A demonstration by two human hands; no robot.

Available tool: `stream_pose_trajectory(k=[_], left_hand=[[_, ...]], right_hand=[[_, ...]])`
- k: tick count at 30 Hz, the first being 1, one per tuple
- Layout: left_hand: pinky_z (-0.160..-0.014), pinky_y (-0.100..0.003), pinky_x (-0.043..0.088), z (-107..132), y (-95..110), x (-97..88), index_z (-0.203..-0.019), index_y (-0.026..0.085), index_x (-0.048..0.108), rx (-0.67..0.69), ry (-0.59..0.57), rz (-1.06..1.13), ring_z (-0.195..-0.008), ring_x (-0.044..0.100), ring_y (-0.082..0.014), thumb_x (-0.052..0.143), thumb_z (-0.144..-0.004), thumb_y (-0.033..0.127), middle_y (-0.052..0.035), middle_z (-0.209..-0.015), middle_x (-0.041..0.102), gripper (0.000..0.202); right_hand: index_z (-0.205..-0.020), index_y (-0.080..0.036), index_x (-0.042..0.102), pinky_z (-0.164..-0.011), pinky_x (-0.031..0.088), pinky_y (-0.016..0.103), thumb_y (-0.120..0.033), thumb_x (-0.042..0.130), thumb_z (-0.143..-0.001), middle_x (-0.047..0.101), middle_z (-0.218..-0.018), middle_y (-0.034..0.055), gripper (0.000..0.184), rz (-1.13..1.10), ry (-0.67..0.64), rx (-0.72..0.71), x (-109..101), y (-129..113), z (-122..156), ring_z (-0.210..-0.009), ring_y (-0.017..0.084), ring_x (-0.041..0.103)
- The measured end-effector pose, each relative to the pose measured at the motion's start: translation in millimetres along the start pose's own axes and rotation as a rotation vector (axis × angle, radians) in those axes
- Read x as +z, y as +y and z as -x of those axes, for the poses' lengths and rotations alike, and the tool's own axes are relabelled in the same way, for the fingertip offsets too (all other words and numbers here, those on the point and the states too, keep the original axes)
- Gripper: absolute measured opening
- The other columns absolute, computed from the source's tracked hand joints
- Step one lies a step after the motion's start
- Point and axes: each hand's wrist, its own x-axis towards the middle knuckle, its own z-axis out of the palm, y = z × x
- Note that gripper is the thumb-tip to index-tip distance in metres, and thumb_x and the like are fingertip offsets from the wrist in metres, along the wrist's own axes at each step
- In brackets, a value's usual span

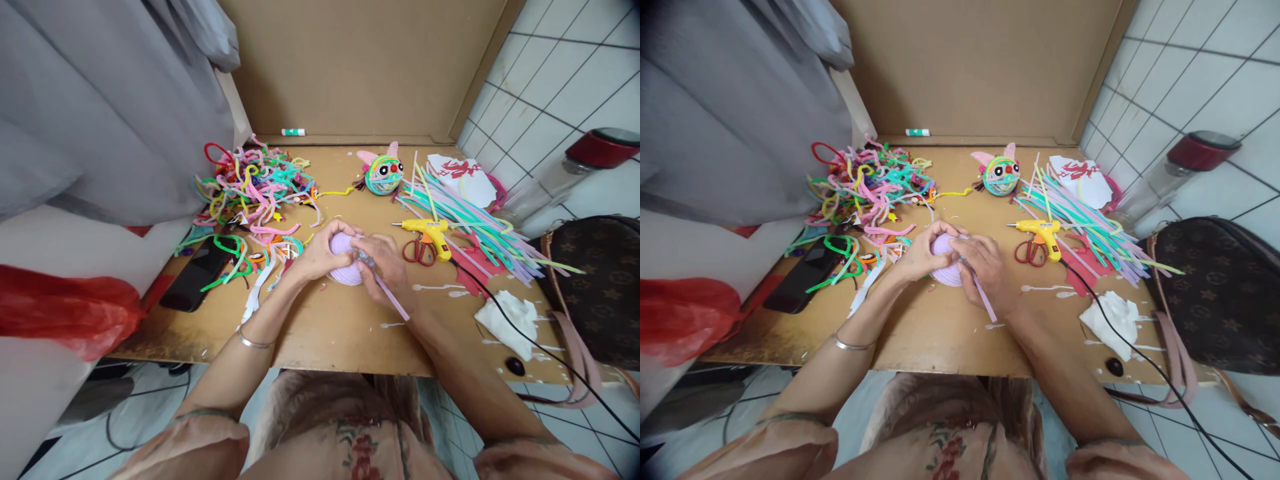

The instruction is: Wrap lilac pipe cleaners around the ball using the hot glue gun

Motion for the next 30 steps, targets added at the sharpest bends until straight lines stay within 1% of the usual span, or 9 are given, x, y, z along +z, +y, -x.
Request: stream_pose_trajectory(k=[4, 7, 11, 17, 20, 23, 26, 30], left_hand=[[-0.099, -0.038, 0.048, 0.7, 2.3, 0.5, -0.093, 0.017, 0.052, -0.006, 0.000, 0.005, -0.109, 0.065, -0.0220, 0.069, -0.064, 0.022, -0.0119, -0.119, 0.069, 0.034], [-0.099, -0.039, 0.048, 0.9, 2.4, 0.4, -0.094, 0.017, 0.052, -0.015, 0.002, 0.007, -0.109, 0.066, -0.0227, 0.069, -0.064, 0.023, -0.0125, -0.119, 0.069, 0.035], [-0.099, -0.040, 0.048, 0.9, 0.3, -0.1, -0.095, 0.017, 0.052, -0.020, 0.005, -0.001, -0.107, 0.066, -0.0230, 0.071, -0.064, 0.024, -0.0126, -0.118, 0.069, 0.037], [-0.099, -0.039, 0.047, 0.8, 0.1, -0.6, -0.095, 0.017, 0.052, -0.017, -0.003, -0.009, -0.109, 0.065, -0.0227, 0.071, -0.064, 0.025, -0.0116, -0.118, 0.069, 0.036], [-0.098, -0.037, 0.048, 0.6, 1.3, -0.8, -0.094, 0.017, 0.053, -0.002, 0.001, -0.025, -0.106, 0.065, -0.0216, 0.071, -0.065, 0.026, -0.0105, -0.115, 0.069, 0.036], [-0.094, -0.035, 0.050, 0.7, 2.3, -0.5, -0.094, 0.017, 0.053, 0.004, 0.015, -0.057, -0.100, 0.065, -0.0198, 0.071, -0.064, 0.027, -0.0085, -0.111, 0.069, 0.036], [-0.091, -0.033, 0.050, 0.9, 2.6, 0.2, -0.094, 0.017, 0.053, 0.011, 0.018, -0.064, -0.099, 0.065, -0.0192, 0.071, -0.064, 0.027, -0.0072, -0.108, 0.070, 0.036], [-0.091, -0.033, 0.050, 1.1, 2.2, 0.4, -0.094, 0.017, 0.053, 0.020, 0.018, -0.065, -0.099, 0.065, -0.0185, 0.072, -0.065, 0.028, -0.0085, -0.110, 0.069, 0.037]], right_hand=[[-0.128, -0.027, 0.058, -0.094, 0.048, 0.049, -0.025, 0.046, -0.091, 0.071, -0.110, 0.0074, 0.039, 0.039, 0.006, -0.019, -1.1, -0.9, -0.7, -0.105, 0.027, 0.062], [-0.128, -0.026, 0.058, -0.093, 0.048, 0.049, -0.025, 0.047, -0.091, 0.071, -0.112, 0.0077, 0.038, 0.054, 0.001, -0.020, -2.1, -1.6, -1.0, -0.105, 0.027, 0.061], [-0.128, -0.025, 0.058, -0.091, 0.047, 0.047, -0.024, 0.047, -0.091, 0.071, -0.112, 0.0079, 0.038, 0.051, 0.004, -0.020, -2.6, -2.0, -1.8, -0.105, 0.026, 0.060], [-0.130, -0.027, 0.056, -0.093, 0.047, 0.047, -0.022, 0.049, -0.091, 0.070, -0.114, 0.0070, 0.041, 0.006, 0.006, -0.002, -1.8, -3.3, -1.6, -0.107, 0.026, 0.060], [-0.132, -0.028, 0.054, -0.096, 0.049, 0.046, -0.020, 0.050, -0.090, 0.067, -0.118, 0.0083, 0.043, -0.006, 0.048, -0.032, -0.9, -3.6, -1.0, -0.110, 0.025, 0.061], [-0.135, -0.027, 0.051, -0.097, 0.052, 0.048, -0.022, 0.052, -0.089, 0.062, -0.125, 0.0099, 0.047, 0.017, 0.128, -0.045, 0.1, -2.0, -0.1, -0.116, 0.027, 0.060], [-0.139, -0.027, 0.047, -0.099, 0.052, 0.052, -0.021, 0.055, -0.087, 0.061, -0.123, 0.0101, 0.053, 0.058, 0.199, -0.082, 1.3, 0.0, 1.0, -0.118, 0.028, 0.058], [-0.141, -0.029, 0.046, -0.101, 0.052, 0.052, -0.019, 0.058, -0.086, 0.060, -0.120, 0.0091, 0.058, 0.057, 0.248, -0.085, 1.9, -0.7, 0.9, -0.116, 0.027, 0.058]])
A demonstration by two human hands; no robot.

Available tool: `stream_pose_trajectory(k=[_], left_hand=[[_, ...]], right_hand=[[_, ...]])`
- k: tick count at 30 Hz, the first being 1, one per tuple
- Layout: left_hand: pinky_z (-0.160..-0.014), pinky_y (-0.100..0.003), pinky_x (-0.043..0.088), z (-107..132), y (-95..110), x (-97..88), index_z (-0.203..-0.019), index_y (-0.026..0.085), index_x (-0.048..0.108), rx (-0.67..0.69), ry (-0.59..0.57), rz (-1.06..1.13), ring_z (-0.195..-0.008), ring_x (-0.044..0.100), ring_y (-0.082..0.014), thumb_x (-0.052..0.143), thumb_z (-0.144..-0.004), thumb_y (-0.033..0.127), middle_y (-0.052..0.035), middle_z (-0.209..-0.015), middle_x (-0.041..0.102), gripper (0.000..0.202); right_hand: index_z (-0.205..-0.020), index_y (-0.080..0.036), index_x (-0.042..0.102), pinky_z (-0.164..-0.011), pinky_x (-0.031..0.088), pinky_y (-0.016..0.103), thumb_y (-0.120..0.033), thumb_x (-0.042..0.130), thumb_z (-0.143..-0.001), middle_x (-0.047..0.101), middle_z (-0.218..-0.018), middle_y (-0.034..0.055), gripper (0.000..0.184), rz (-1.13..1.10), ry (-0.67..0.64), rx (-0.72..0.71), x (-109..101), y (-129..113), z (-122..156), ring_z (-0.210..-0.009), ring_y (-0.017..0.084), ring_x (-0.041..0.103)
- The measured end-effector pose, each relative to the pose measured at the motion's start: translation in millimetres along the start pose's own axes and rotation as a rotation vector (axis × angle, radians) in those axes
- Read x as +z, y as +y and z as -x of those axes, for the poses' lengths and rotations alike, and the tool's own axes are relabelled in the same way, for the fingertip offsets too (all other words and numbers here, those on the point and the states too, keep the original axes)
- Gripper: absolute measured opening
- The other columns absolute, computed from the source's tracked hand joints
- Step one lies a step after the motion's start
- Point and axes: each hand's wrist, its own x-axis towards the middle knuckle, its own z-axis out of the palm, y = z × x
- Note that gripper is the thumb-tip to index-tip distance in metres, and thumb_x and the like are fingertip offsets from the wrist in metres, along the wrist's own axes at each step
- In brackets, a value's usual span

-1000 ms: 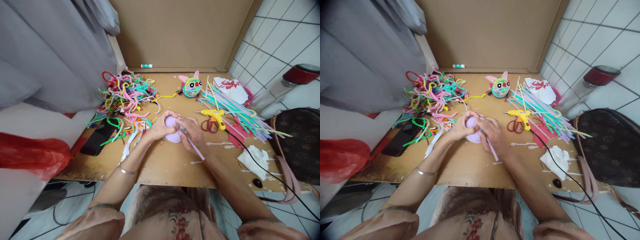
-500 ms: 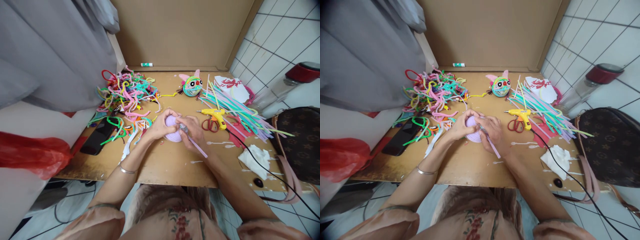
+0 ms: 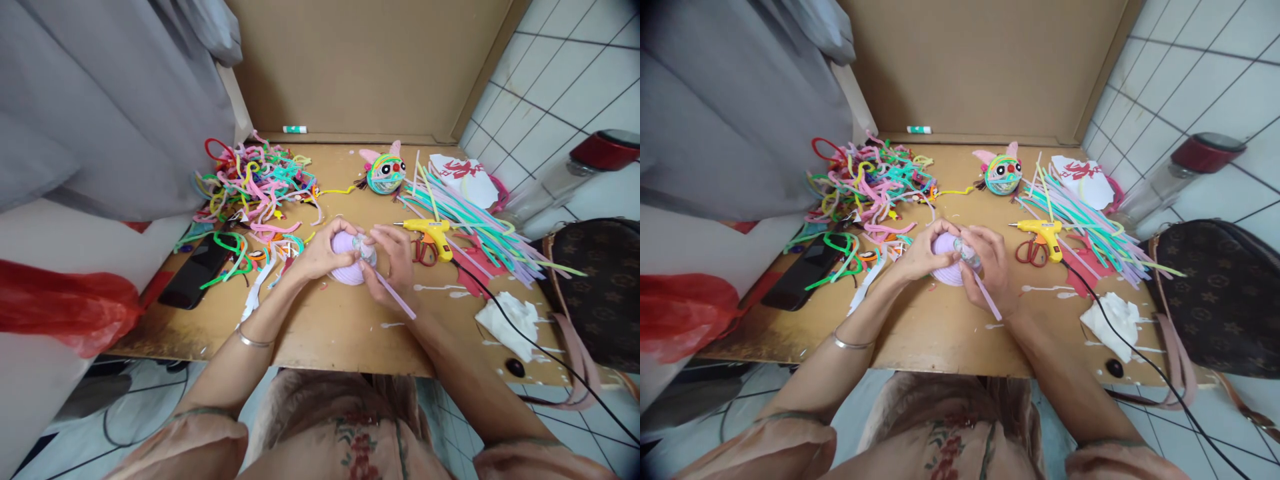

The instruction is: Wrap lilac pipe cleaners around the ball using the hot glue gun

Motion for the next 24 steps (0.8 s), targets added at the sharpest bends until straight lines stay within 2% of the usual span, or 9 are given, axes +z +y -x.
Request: stream_pose_trajectory(k=[12, 19, 24], left_hand=[[-0.087, -0.031, 0.050, -2.4, -3.5, -0.5, -0.093, 0.017, 0.053, 0.012, 0.004, 0.008, -0.097, 0.065, -0.0177, 0.070, -0.064, 0.027, -0.0077, -0.111, 0.069, 0.036], [-0.090, -0.031, 0.048, -1.3, -1.1, -1.3, -0.095, 0.017, 0.053, -0.003, -0.019, -0.030, -0.099, 0.064, -0.0181, 0.069, -0.066, 0.029, -0.0076, -0.111, 0.069, 0.035], [-0.093, -0.034, 0.049, -1.5, -0.2, -0.7, -0.094, 0.017, 0.053, -0.019, -0.010, 0.006, -0.102, 0.065, -0.0193, 0.070, -0.065, 0.027, -0.0090, -0.114, 0.069, 0.036]], right_hand=[[-0.138, -0.027, 0.046, -0.093, 0.054, 0.049, -0.020, 0.057, -0.086, 0.062, -0.110, 0.0088, 0.053, 0.030, -0.071, 0.033, -2.5, -2.7, -3.4, -0.106, 0.026, 0.060], [-0.132, -0.029, 0.053, -0.090, 0.054, 0.046, -0.016, 0.057, -0.085, 0.056, -0.124, 0.0098, 0.049, 0.038, -0.124, 0.028, -2.9, -2.9, -2.1, -0.108, 0.025, 0.061], [-0.123, -0.026, 0.059, -0.091, 0.053, 0.048, -0.017, 0.057, -0.085, 0.051, -0.128, 0.0112, 0.039, 0.006, -0.121, 0.049, 0.6, 0.2, 2.6, -0.097, 0.022, 0.064]])
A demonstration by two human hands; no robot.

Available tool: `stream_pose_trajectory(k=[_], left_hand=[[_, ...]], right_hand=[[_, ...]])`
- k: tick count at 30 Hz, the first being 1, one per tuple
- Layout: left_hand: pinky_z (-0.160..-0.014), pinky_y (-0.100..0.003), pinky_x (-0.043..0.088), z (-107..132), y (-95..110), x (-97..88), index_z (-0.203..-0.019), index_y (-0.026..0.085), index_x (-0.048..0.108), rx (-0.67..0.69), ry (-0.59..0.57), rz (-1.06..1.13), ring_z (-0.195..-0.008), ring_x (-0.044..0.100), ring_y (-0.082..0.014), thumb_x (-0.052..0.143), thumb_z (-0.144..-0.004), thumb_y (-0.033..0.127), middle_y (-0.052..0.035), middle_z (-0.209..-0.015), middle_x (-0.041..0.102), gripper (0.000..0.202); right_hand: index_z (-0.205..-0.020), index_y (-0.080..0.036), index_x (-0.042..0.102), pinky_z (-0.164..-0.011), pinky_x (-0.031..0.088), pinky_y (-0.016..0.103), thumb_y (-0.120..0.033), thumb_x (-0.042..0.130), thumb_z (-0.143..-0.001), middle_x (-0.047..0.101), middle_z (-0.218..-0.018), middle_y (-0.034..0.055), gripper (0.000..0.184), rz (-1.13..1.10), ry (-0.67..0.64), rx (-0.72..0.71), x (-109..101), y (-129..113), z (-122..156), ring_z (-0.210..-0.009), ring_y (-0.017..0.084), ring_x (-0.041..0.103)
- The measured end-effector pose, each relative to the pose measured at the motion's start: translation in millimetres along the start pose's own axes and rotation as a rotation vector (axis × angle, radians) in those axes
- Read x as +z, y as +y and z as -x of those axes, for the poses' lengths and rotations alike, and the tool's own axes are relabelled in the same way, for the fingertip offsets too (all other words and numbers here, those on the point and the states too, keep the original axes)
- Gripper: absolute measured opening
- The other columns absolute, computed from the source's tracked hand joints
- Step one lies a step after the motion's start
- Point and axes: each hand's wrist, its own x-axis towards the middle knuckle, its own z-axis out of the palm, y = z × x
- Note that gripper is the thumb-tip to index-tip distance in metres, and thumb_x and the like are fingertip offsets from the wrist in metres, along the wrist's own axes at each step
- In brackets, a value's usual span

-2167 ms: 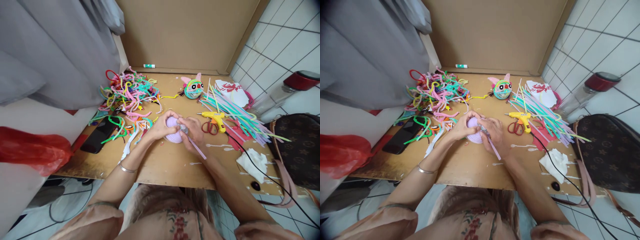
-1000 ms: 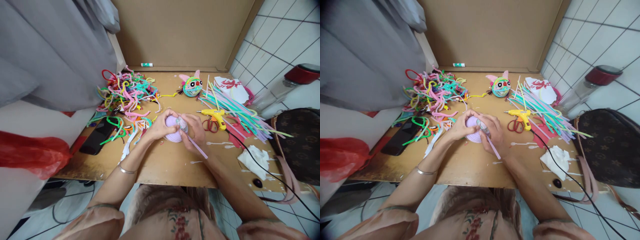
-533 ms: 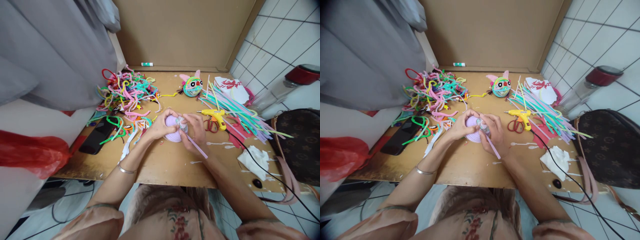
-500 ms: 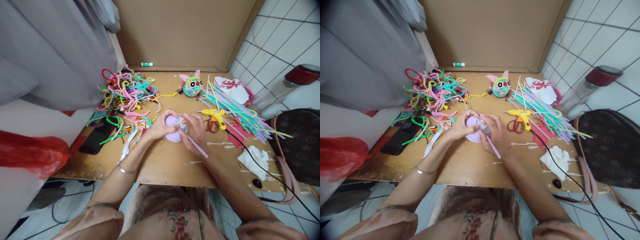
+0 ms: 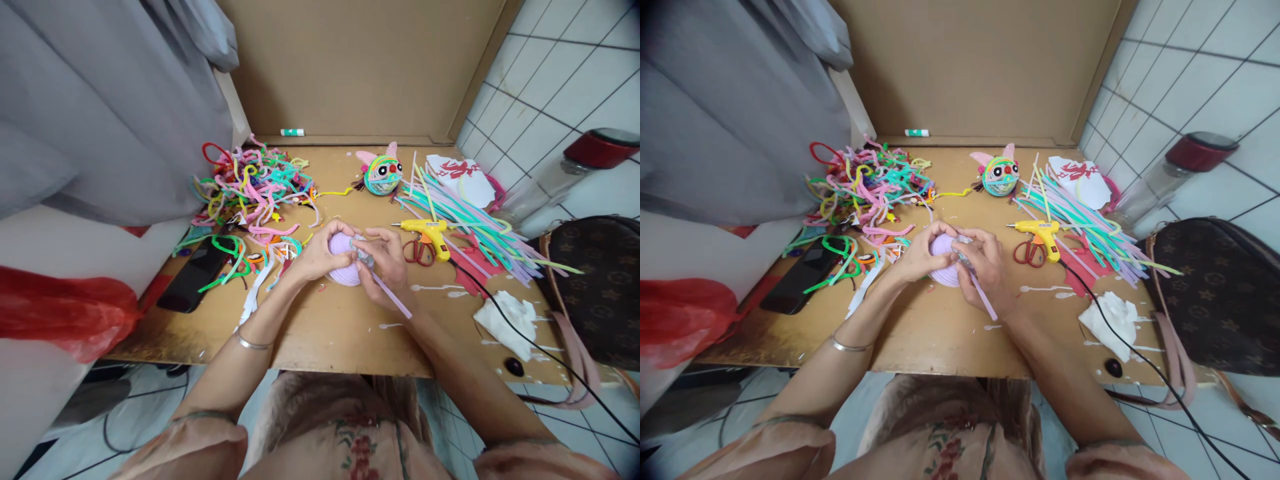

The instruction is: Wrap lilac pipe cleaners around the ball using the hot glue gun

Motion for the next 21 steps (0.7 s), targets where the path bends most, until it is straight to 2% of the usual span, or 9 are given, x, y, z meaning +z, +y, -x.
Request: stream_pose_trajectory(k=[5, 10, 16, 21], left_hand=[[-0.096, -0.035, 0.049, 0.7, -0.2, 0.8, -0.094, 0.017, 0.053, 0.016, 0.006, 0.012, -0.103, 0.065, -0.0199, 0.070, -0.064, 0.028, -0.0089, -0.111, 0.069, 0.036], [-0.095, -0.034, 0.049, 2.1, 1.1, 1.2, -0.095, 0.017, 0.054, 0.012, 0.004, -0.005, -0.104, 0.065, -0.0199, 0.069, -0.065, 0.026, -0.0075, -0.109, 0.068, 0.035], [-0.082, -0.029, 0.049, 1.2, -2.7, 0.6, -0.095, 0.017, 0.055, 0.009, 0.021, -0.029, -0.089, 0.061, -0.0164, 0.069, -0.063, 0.029, -0.0054, -0.103, 0.067, 0.037], [-0.086, -0.031, 0.048, 1.7, -5.7, 0.7, -0.096, 0.017, 0.054, 0.023, 0.018, -0.025, -0.093, 0.061, -0.0170, 0.070, -0.064, 0.029, -0.0060, -0.107, 0.066, 0.037]], right_hand=[[-0.122, -0.026, 0.059, -0.094, 0.052, 0.049, -0.014, 0.055, -0.085, 0.049, -0.132, 0.0115, 0.039, -0.008, -0.015, 0.001, 2.0, 1.7, 2.2, -0.104, 0.024, 0.063], [-0.123, -0.025, 0.059, -0.095, 0.052, 0.049, -0.012, 0.055, -0.083, 0.048, -0.134, 0.0115, 0.042, -0.025, -0.032, 0.000, 1.3, 1.5, 2.0, -0.103, 0.023, 0.063], [-0.120, -0.026, 0.061, -0.093, 0.053, 0.045, -0.010, 0.053, -0.082, 0.049, -0.134, 0.0099, 0.043, -0.037, -0.082, 0.021, -1.0, -1.4, 0.1, -0.102, 0.021, 0.061], [-0.118, -0.026, 0.062, -0.094, 0.053, 0.047, -0.013, 0.053, -0.084, 0.050, -0.133, 0.0103, 0.038, -0.042, -0.097, 0.023, -1.2, -0.8, -0.6, -0.102, 0.022, 0.060]])
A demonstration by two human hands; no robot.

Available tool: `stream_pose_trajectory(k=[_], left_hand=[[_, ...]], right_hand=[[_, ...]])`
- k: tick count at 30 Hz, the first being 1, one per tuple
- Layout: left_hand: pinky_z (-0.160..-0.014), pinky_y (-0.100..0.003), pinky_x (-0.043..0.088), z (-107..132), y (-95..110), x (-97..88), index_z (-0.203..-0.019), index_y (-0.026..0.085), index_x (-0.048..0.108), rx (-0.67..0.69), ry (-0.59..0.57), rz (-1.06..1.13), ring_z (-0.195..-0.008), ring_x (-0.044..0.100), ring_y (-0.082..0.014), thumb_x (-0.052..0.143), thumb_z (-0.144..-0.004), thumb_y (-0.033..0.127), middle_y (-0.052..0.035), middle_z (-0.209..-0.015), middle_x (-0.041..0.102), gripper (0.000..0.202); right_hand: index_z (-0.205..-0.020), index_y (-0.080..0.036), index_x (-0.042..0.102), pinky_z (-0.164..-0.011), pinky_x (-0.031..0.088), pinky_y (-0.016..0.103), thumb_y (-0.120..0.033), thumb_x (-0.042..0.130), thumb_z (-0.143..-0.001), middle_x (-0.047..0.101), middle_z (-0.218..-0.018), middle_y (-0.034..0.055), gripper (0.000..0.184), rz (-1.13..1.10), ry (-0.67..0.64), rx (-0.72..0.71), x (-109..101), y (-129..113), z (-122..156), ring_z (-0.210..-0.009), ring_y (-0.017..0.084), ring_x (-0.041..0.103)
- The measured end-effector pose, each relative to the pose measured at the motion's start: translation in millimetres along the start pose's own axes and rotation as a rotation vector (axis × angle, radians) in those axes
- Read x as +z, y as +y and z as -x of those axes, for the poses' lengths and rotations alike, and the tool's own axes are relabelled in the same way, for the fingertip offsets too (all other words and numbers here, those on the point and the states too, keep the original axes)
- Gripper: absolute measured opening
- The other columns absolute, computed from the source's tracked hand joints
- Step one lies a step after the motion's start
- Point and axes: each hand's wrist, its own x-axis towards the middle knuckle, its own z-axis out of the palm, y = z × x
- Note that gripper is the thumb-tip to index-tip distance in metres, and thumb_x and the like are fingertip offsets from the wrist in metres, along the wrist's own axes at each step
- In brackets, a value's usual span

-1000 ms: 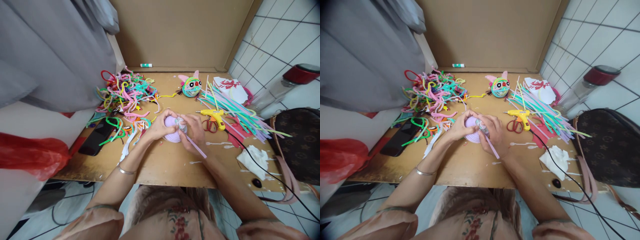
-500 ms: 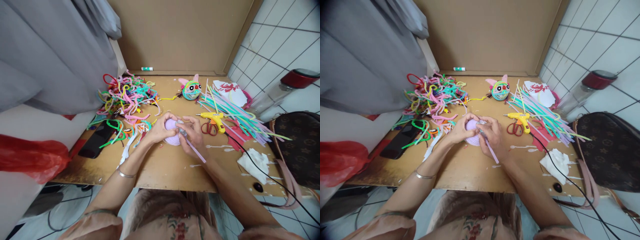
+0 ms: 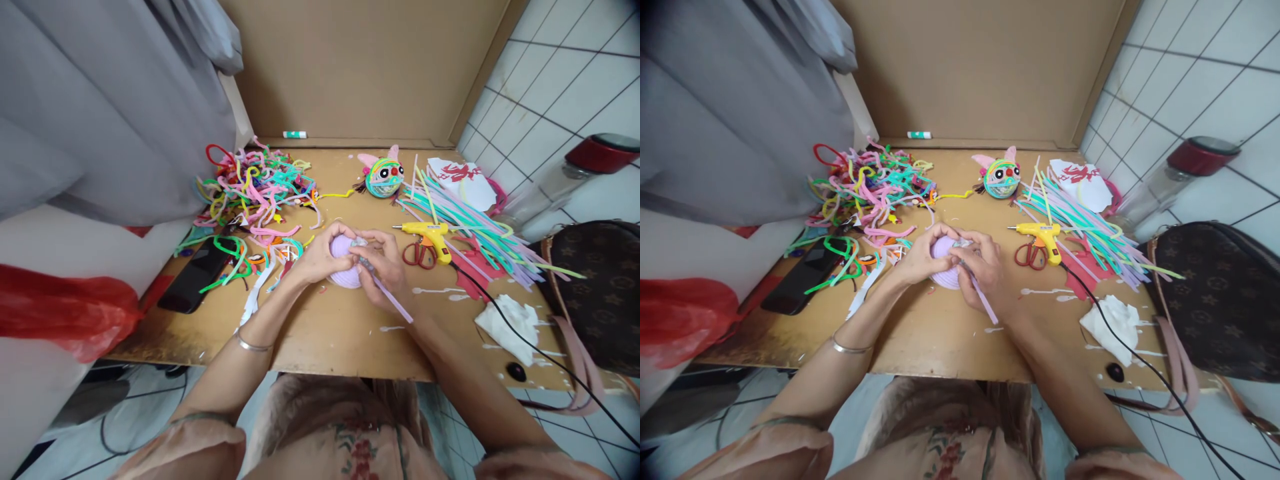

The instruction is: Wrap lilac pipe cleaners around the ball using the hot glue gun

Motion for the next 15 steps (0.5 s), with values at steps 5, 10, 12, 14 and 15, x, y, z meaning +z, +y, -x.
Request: stream_pose_trajectory(k=[5, 10, 12, 14, 15], left_hand=[[-0.091, -0.034, 0.047, 1.4, 1.2, -1.8, -0.099, 0.019, 0.053, 0.008, -0.031, -0.034, -0.101, 0.062, -0.0197, 0.069, -0.068, 0.032, -0.0077, -0.113, 0.066, 0.037], [-0.104, -0.040, 0.045, 3.5, 5.7, -7.6, -0.104, 0.019, 0.052, 0.033, -0.116, -0.018, -0.118, 0.060, -0.0246, 0.070, -0.074, 0.039, -0.0126, -0.130, 0.061, 0.040], [-0.109, -0.044, 0.041, 4.1, 5.8, -10.3, -0.107, 0.019, 0.052, 0.053, -0.143, -0.036, -0.128, 0.054, -0.0278, 0.070, -0.075, 0.040, -0.0146, -0.139, 0.055, 0.043], [-0.113, -0.048, 0.036, 4.5, 4.5, -12.7, -0.110, 0.020, 0.052, 0.085, -0.150, -0.094, -0.136, 0.047, -0.0308, 0.070, -0.075, 0.041, -0.0154, -0.145, 0.049, 0.044], [-0.114, -0.050, 0.035, 4.5, 3.6, -13.6, -0.111, 0.020, 0.052, 0.105, -0.148, -0.134, -0.138, 0.044, -0.0317, 0.070, -0.075, 0.042, -0.0155, -0.145, 0.048, 0.045]], right_hand=[[-0.117, -0.026, 0.062, -0.096, 0.052, 0.049, -0.015, 0.053, -0.085, 0.050, -0.132, 0.0107, 0.035, -0.003, 0.003, 0.008, 0.5, 1.8, 0.3, -0.103, 0.022, 0.061], [-0.117, -0.025, 0.063, -0.096, 0.052, 0.049, -0.015, 0.054, -0.086, 0.050, -0.130, 0.0111, 0.034, -0.013, -0.003, 0.005, 0.3, 2.4, 0.2, -0.103, 0.022, 0.061], [-0.117, -0.024, 0.063, -0.094, 0.052, 0.048, -0.014, 0.054, -0.085, 0.050, -0.129, 0.0110, 0.034, -0.011, 0.005, -0.004, 0.2, 2.5, 0.0, -0.101, 0.022, 0.061], [-0.117, -0.024, 0.062, -0.093, 0.053, 0.047, -0.014, 0.054, -0.085, 0.051, -0.128, 0.0107, 0.035, -0.007, 0.015, -0.012, 0.0, 2.4, -0.4, -0.100, 0.021, 0.060], [-0.116, -0.024, 0.063, -0.092, 0.053, 0.047, -0.014, 0.054, -0.085, 0.051, -0.127, 0.0105, 0.035, -0.007, 0.016, -0.013, -0.2, 2.3, -0.5, -0.099, 0.021, 0.060]])
